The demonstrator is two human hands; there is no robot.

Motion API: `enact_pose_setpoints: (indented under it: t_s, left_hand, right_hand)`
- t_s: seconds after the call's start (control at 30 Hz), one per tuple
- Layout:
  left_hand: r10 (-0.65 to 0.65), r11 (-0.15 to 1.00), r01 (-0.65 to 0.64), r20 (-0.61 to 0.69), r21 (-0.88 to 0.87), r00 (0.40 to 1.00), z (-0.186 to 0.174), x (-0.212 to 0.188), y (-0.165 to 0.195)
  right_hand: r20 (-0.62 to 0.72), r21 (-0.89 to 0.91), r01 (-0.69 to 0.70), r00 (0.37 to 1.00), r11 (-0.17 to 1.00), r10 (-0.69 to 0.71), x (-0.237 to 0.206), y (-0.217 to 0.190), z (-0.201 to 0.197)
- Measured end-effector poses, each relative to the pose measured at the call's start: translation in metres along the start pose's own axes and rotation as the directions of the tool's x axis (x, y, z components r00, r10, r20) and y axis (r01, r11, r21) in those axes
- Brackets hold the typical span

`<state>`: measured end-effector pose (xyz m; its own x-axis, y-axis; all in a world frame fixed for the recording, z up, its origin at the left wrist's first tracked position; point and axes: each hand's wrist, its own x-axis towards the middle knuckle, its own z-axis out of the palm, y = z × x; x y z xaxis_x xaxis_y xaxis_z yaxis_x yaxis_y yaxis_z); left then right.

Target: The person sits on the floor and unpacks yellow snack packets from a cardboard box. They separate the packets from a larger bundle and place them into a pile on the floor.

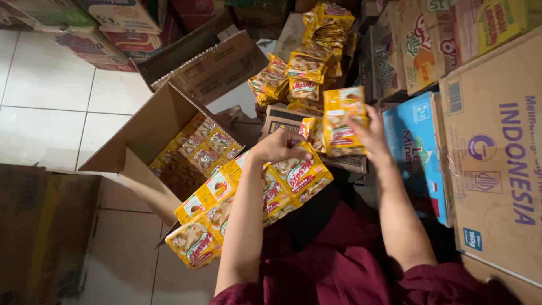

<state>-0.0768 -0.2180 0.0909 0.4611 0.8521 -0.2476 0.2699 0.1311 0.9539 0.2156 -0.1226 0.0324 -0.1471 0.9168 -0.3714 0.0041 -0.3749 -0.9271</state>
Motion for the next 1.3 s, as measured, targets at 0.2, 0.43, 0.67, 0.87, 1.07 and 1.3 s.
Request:
enact_pose_setpoints:
  t_s: [0.2,0.43,0.67,0.87,1.07,1.3]
  left_hand:
    - [0.096,0.993,-0.095,0.001,-0.068,0.995,0.002,0.003,-0.003]
    - [-0.026,0.999,0.027,-0.049,0.028,0.998,0.003,-0.001,0.005]
    - [-0.029,1.000,0.029,-0.003,-0.002,1.000,0.001,0.001,0.002]
    - [0.102,0.993,-0.094,-0.141,0.066,0.985,0.005,-0.001,0.011]
    - [0.184,0.977,-0.214,-0.577,0.018,0.795,-0.009,-0.005,0.029]
    - [0.200,0.978,-0.102,-0.671,0.183,0.714,-0.032,-0.046,0.011]
  right_hand:
    - [-0.133,-0.152,0.222,0.961,0.963,-0.242,-0.009,0.021,-0.075]
    - [-0.020,-0.822,0.226,0.906,0.523,-0.423,0.011,0.077,-0.081]
    - [-0.202,-0.905,-0.041,0.917,0.424,-0.342,-0.003,0.067,-0.036]
    - [0.112,-0.878,0.395,0.717,0.269,-0.688,-0.025,0.005,0.011]
    - [0.272,-0.652,0.598,0.758,0.466,-0.592,-0.054,-0.030,0.069]
    - [0.595,-0.326,0.324,0.801,0.888,-0.074,-0.069,-0.045,0.088]
